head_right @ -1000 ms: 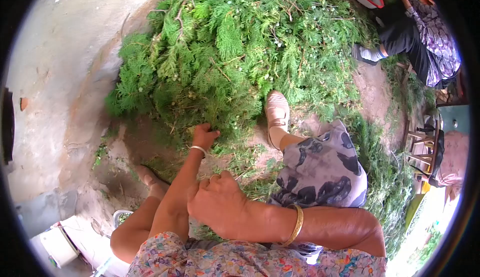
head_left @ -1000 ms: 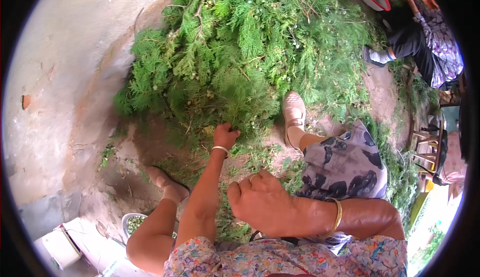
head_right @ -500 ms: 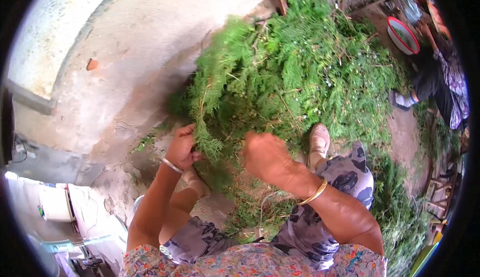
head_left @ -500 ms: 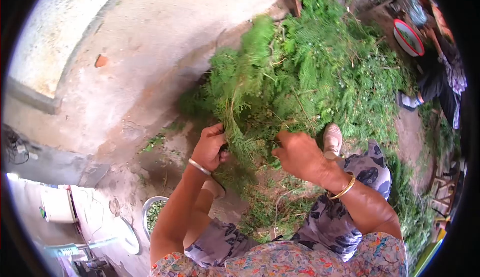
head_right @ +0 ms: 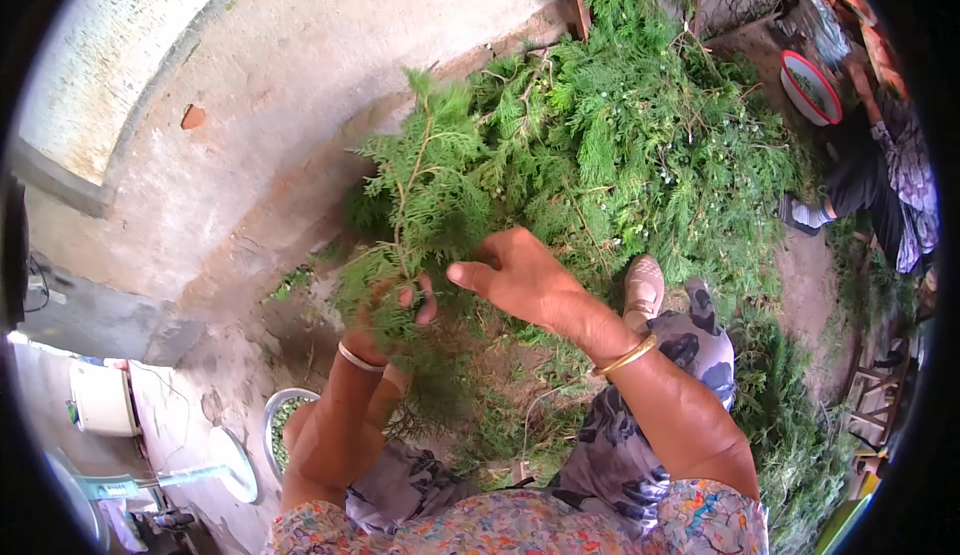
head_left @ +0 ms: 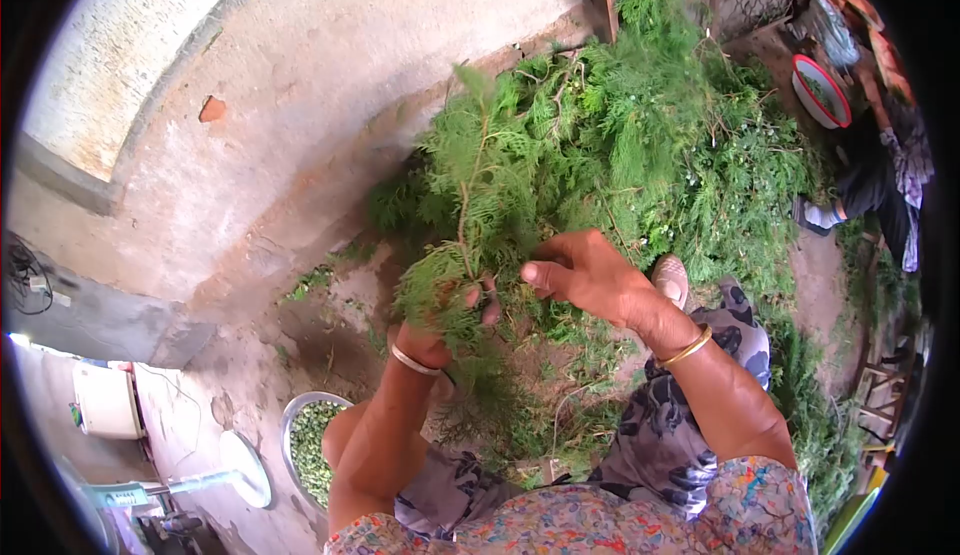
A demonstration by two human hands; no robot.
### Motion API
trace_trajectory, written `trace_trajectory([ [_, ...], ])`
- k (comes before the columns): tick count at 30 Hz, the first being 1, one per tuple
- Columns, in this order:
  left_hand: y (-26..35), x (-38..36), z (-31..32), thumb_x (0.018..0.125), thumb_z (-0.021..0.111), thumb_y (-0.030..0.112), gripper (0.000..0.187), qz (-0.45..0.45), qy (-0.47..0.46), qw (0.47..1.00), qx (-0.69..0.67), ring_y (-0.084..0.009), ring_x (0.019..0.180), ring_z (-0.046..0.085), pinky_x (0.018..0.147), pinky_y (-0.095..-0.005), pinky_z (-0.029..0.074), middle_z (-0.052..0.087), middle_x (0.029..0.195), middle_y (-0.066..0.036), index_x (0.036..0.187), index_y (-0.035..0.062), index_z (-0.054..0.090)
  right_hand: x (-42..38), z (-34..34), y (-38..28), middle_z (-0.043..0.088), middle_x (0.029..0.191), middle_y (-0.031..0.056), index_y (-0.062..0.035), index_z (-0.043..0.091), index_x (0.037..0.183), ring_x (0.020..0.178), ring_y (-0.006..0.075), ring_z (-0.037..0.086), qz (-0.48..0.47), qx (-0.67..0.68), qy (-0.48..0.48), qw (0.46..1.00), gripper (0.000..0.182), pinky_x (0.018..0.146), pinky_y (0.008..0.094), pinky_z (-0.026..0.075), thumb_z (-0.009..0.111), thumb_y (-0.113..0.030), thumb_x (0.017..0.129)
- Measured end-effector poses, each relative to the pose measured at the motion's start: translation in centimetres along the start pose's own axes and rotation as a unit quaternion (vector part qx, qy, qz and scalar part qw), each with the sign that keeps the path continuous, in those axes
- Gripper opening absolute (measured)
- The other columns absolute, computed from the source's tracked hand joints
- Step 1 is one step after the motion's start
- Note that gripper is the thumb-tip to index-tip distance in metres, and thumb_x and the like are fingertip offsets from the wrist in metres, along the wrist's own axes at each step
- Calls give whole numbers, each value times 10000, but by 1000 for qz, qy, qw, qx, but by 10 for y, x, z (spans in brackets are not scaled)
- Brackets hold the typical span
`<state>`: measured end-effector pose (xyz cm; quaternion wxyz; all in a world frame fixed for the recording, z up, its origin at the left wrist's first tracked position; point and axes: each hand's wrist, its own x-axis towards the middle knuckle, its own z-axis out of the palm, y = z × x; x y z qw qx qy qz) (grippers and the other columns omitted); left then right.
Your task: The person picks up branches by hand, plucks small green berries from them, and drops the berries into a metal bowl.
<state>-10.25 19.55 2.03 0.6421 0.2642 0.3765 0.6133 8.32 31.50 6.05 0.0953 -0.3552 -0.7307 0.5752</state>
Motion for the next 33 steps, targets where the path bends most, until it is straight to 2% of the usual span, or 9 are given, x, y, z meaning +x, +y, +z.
trace_trajectory([
  [5,-16,5,2,781,603,40,72,-26,-8,950,310,-159,634,544,570,-289,424,597,745,-52,851,21,600,1,15,-2,596,768,123,127,574,946,690,168,539,8,168,45,985,523,590,344,463,669,-366,798],
  [8,-31,2,30,748,578,14,51,261,27,810,524,-266,530,513,542,-342,430,550,646,-146,780,-4,542,18,19,22,587,814,141,128,512,1031,691,167,538,52,206,134,968,598,558,355,457,712,-368,765],
  [11,-49,-3,33,726,596,15,110,151,23,811,564,-351,533,481,505,-370,403,517,631,-183,717,-4,488,15,18,19,568,798,148,133,475,1047,685,184,540,84,271,170,944,642,505,367,442,719,-382,751],
  [13,-57,-8,35,704,622,23,176,141,21,819,555,-391,559,462,489,-389,383,478,627,-209,682,-8,450,10,24,17,569,993,152,109,419,1158,912,185,516,113,158,126,973,624,776,335,454,725,-268,766],
  [18,-65,-15,31,739,651,31,183,77,-29,855,512,-186,554,561,505,-322,425,544,609,-115,698,-12,477,-1,43,21,598,964,112,50,521,1074,857,166,520,28,286,111,951,276,786,340,435,583,-84,841],
  [22,-44,-12,29,796,625,78,128,-1,-95,863,496,-118,576,579,501,-286,443,589,644,-73,744,-8,546,-8,42,15,565,1056,85,25,483,1162,974,150,496,91,312,80,942,454,854,273,394,651,-236,831],
  [24,-31,-13,26,785,641,128,158,-194,33,883,426,-167,583,567,501,-312,433,584,664,-108,771,-8,562,-8,29,15,557,1022,68,16,510,1116,952,140,480,98,220,34,970,422,848,265,385,666,-244,822],
  [27,-27,-16,-3,814,613,125,157,31,158,912,378,-137,605,576,470,-254,428,595,696,-69,877,-15,584,-11,30,9,492,853,12,1,543,916,817,117,410,97,201,31,974,342,779,261,371,698,-281,801],
  [33,24,-10,5,861,567,140,192,63,196,960,192,-92,562,563,482,-215,443,603,710,-6,963,-15,617,-17,18,13,593,1042,162,19,559,1027,1011,232,520,70,78,-92,990,485,918,391,375,528,-445,888],
])
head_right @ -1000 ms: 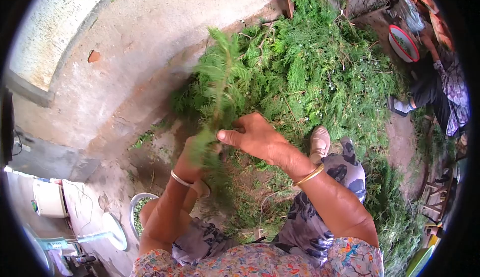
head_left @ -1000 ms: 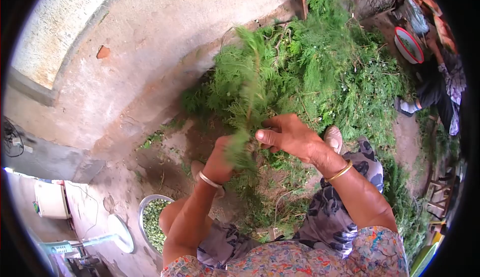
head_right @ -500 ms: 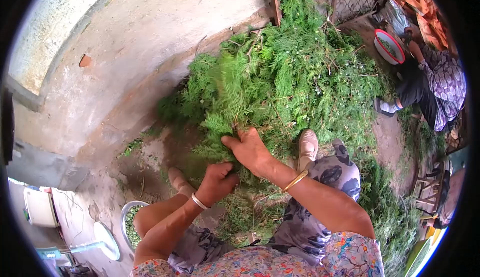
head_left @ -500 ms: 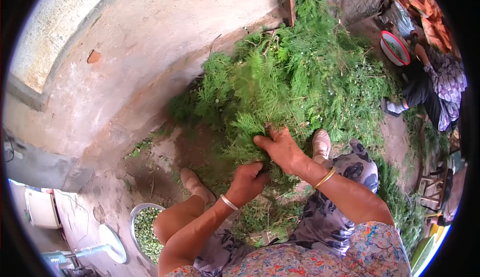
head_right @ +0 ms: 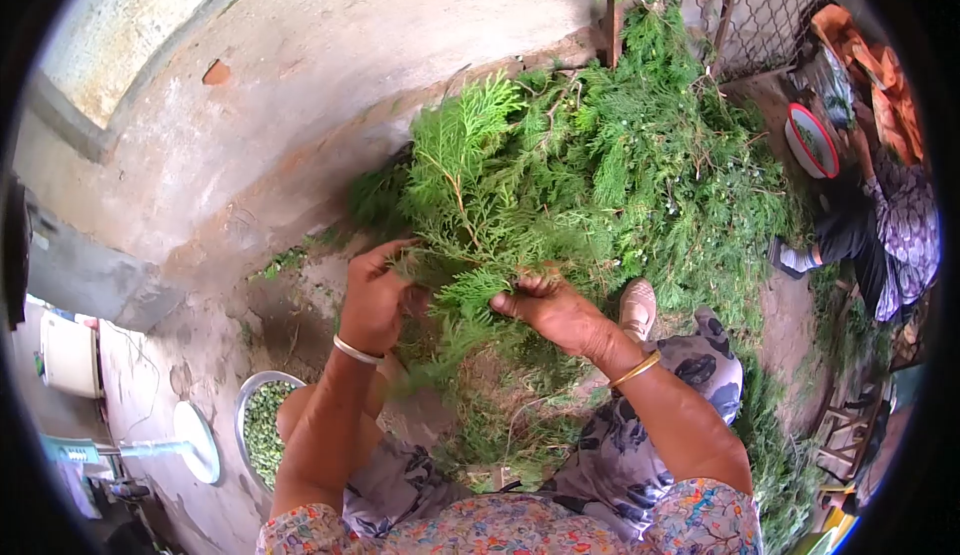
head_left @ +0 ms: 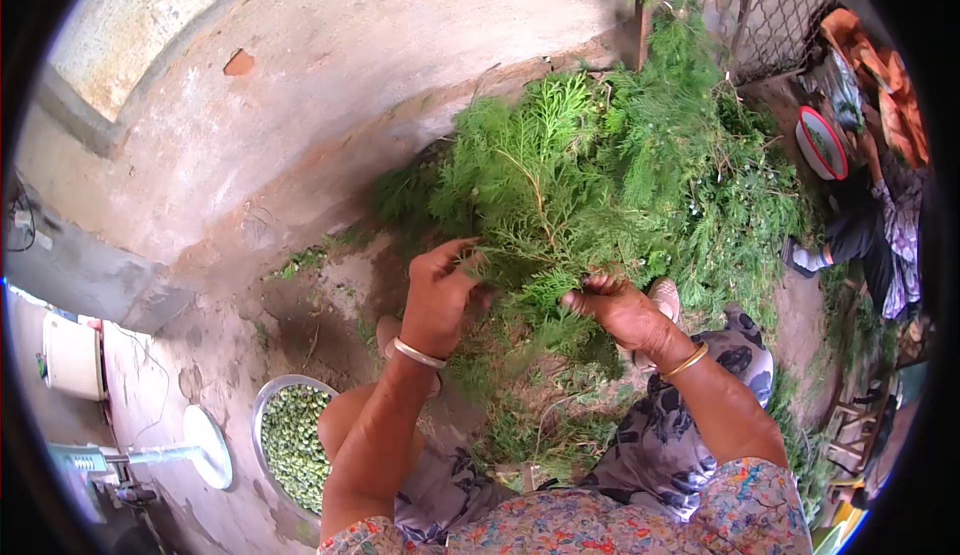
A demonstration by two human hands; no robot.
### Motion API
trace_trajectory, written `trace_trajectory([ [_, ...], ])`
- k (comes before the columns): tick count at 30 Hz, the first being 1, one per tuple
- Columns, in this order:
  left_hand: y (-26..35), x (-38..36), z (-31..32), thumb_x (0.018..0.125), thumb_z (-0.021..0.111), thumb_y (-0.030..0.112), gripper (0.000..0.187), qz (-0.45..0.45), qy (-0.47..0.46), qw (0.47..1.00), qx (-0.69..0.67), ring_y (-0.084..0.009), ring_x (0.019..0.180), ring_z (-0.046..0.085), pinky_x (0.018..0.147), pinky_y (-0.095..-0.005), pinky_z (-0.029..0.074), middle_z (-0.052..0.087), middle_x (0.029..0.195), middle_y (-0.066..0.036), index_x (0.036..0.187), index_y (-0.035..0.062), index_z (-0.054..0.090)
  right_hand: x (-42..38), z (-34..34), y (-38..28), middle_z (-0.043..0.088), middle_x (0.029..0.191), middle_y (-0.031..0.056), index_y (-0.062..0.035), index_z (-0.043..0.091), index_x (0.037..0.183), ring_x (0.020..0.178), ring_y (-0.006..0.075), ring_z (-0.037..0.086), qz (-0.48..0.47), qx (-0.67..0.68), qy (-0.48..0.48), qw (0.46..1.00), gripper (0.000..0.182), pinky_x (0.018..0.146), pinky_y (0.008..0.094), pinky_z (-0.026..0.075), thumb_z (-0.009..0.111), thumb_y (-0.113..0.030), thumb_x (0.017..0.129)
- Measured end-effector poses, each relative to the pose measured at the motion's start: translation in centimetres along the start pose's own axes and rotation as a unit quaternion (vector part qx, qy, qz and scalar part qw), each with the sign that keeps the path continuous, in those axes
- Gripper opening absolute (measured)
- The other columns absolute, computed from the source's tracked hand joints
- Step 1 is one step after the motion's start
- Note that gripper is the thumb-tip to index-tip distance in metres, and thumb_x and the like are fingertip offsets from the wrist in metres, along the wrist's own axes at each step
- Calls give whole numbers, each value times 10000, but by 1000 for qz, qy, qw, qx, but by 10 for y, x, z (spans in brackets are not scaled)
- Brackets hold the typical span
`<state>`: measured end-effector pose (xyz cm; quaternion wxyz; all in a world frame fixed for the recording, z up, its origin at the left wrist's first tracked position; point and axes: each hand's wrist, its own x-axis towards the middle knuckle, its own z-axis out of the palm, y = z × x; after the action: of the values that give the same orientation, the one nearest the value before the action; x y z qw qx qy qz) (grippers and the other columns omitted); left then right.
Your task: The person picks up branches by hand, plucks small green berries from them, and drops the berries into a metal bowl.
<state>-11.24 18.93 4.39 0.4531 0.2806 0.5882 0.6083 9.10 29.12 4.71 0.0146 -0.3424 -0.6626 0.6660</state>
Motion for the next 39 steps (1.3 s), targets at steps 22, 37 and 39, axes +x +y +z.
trace_trajectory([
  [22,-53,-3,37,861,209,679,834,-259,-319,854,-319,-238,919,602,786,-367,475,629,1022,-132,1166,-36,511,9,-60,9,378,585,12,-26,440,746,555,133,368,-148,724,63,671,246,588,289,383,337,-164,922],
  [37,-36,8,0,840,621,346,432,-188,-111,972,-88,-247,677,622,554,-325,481,625,809,-188,957,-60,533,-147,-167,60,483,717,53,-59,488,908,577,134,402,-343,454,369,735,119,589,280,408,471,-176,893],
  [39,-32,11,-4,826,650,268,366,-177,-81,976,-97,-244,667,615,541,-313,478,620,802,-190,933,-61,529,-208,-191,80,540,795,82,-60,499,987,610,151,454,-260,347,558,708,167,573,285,428,465,-209,917],
])
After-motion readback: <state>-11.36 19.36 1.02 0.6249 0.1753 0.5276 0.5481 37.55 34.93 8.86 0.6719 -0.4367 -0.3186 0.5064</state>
